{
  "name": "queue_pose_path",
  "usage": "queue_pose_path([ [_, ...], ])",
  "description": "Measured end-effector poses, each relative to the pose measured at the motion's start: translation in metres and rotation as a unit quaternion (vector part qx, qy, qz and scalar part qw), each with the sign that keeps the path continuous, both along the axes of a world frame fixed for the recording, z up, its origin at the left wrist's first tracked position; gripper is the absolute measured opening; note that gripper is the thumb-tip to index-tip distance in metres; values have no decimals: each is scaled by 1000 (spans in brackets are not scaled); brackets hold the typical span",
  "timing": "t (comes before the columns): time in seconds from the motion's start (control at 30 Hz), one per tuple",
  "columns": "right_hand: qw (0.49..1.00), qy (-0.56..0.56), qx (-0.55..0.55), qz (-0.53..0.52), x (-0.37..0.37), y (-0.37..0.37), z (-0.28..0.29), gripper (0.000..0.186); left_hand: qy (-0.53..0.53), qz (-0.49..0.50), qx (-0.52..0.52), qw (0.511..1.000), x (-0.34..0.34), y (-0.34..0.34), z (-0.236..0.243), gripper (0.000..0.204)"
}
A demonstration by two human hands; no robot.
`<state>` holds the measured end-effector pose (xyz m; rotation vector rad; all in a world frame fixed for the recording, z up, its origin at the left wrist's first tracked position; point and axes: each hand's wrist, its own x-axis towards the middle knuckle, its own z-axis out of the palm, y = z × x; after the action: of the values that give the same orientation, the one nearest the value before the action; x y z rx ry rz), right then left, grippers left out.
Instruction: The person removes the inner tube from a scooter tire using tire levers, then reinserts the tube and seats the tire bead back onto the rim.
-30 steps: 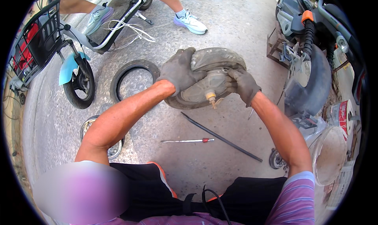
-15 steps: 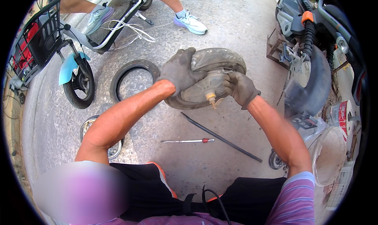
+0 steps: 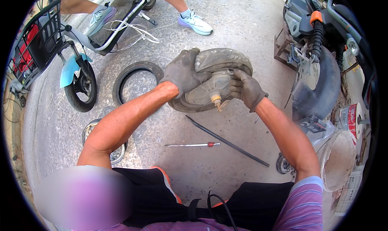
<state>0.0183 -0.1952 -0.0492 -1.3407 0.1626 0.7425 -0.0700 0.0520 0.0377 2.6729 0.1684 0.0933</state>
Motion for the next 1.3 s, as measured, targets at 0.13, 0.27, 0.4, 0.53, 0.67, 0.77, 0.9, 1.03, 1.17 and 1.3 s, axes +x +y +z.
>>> queue_pose_path([
  [0.13,998,-58,1,9,2,-3,-6,32,-9,-5,1,1000,0,-2,-2,94],
  [0.27,997,-66,35,-31,-10,4,-3,35,-15,-4,4,1000,0,0,-5,94],
  [0.4,999,-22,-32,-6,-7,3,12,29,-10,-5,6,1000,0,0,-3,93],
  [0.53,997,-72,-7,-13,-2,0,-1,30,-14,-8,4,1000,-1,-1,-1,92],
  [0.67,997,-36,58,-45,-10,3,-4,31,-26,-6,2,1000,-2,0,-4,93],
  [0.77,1000,-11,6,3,-1,-2,0,29,-24,-6,4,1000,0,0,-5,93],
  [0.9,992,-126,-25,-2,-8,2,7,37,-22,-5,4,1000,-2,0,-4,93],
  [1.03,995,-96,-6,-38,-18,7,5,37,-24,-9,1,1000,-1,0,-4,93],
  [1.17,997,-53,-53,20,-7,0,15,37,-21,-4,2,1000,-2,-1,-3,92],
  [1.3,989,-134,-66,19,-1,-2,5,41,-24,-5,0,1000,-3,-2,-3,92],
])
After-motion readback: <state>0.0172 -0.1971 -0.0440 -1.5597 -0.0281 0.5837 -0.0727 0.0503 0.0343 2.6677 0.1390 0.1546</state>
